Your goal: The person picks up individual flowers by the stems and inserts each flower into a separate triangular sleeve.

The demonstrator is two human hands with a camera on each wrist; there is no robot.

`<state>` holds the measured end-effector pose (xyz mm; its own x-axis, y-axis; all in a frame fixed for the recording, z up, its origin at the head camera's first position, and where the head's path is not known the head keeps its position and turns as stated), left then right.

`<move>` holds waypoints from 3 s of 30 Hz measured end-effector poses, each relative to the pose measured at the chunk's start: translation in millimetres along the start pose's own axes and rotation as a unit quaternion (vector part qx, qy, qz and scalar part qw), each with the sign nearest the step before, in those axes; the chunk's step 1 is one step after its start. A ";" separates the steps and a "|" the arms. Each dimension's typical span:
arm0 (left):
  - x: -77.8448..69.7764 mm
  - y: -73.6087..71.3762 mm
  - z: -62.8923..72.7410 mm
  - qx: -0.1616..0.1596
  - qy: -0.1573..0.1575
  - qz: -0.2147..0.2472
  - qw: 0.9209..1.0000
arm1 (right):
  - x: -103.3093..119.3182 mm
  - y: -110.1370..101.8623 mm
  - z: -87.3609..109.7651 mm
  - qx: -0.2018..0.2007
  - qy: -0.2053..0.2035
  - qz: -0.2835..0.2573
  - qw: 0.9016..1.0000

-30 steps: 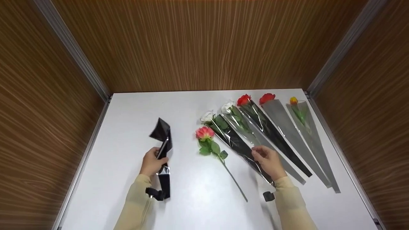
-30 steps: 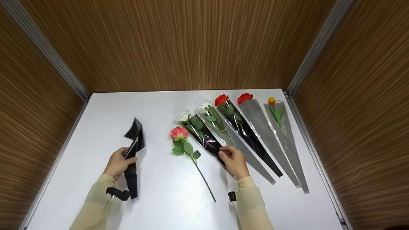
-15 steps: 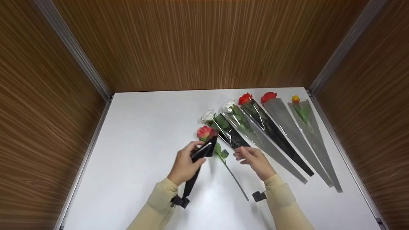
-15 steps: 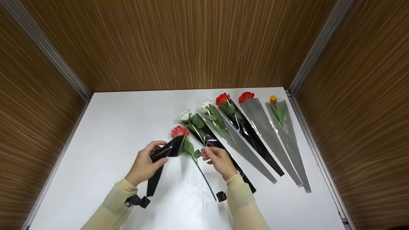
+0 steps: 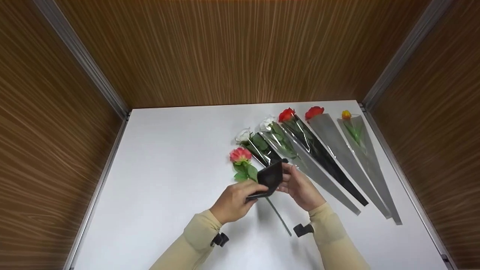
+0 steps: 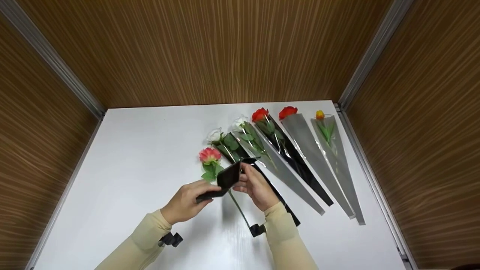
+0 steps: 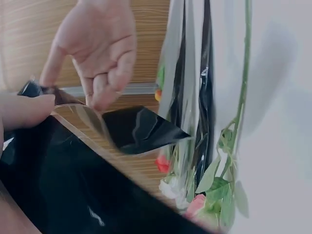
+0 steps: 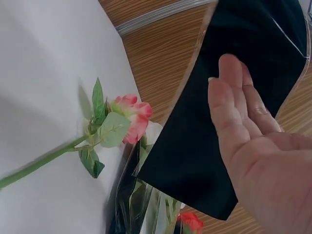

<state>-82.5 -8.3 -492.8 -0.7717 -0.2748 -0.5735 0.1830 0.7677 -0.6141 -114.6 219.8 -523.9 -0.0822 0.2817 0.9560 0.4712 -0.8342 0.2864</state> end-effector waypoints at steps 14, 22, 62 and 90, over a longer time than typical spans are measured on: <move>10.9 -0.9 11.2 0.043 0.007 -0.058 0.997 | 13.7 -13.7 2.1 -0.135 -0.056 -0.133 0.980; 23.5 -12.5 22.6 0.048 -0.064 -0.057 0.995 | 29.2 -38.8 14.4 -0.180 -0.115 -0.151 0.965; 53.8 -41.7 38.2 0.077 -0.133 -0.048 0.987 | 49.5 -61.3 41.8 -0.268 -0.125 0.142 0.945; 58.4 -49.0 39.7 0.020 -0.127 -0.071 0.989 | 48.2 -61.3 34.8 -0.395 -0.114 0.184 0.893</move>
<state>-112.3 -84.9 -517.7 -0.6144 -0.5180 -0.5951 0.1127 0.6890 -0.7160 -116.9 301.1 -497.6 0.1741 -0.0659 0.9825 -0.3453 -0.9385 -0.0018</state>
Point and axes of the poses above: each hand's wrist, its own z-axis away from the middle knuckle, its own y-axis out of the palm, x = y × z, the point moved 2 cm from there along -z, towards the middle knuckle, and after that the axes turned 7 degrees about z, right-handed, at the moved point
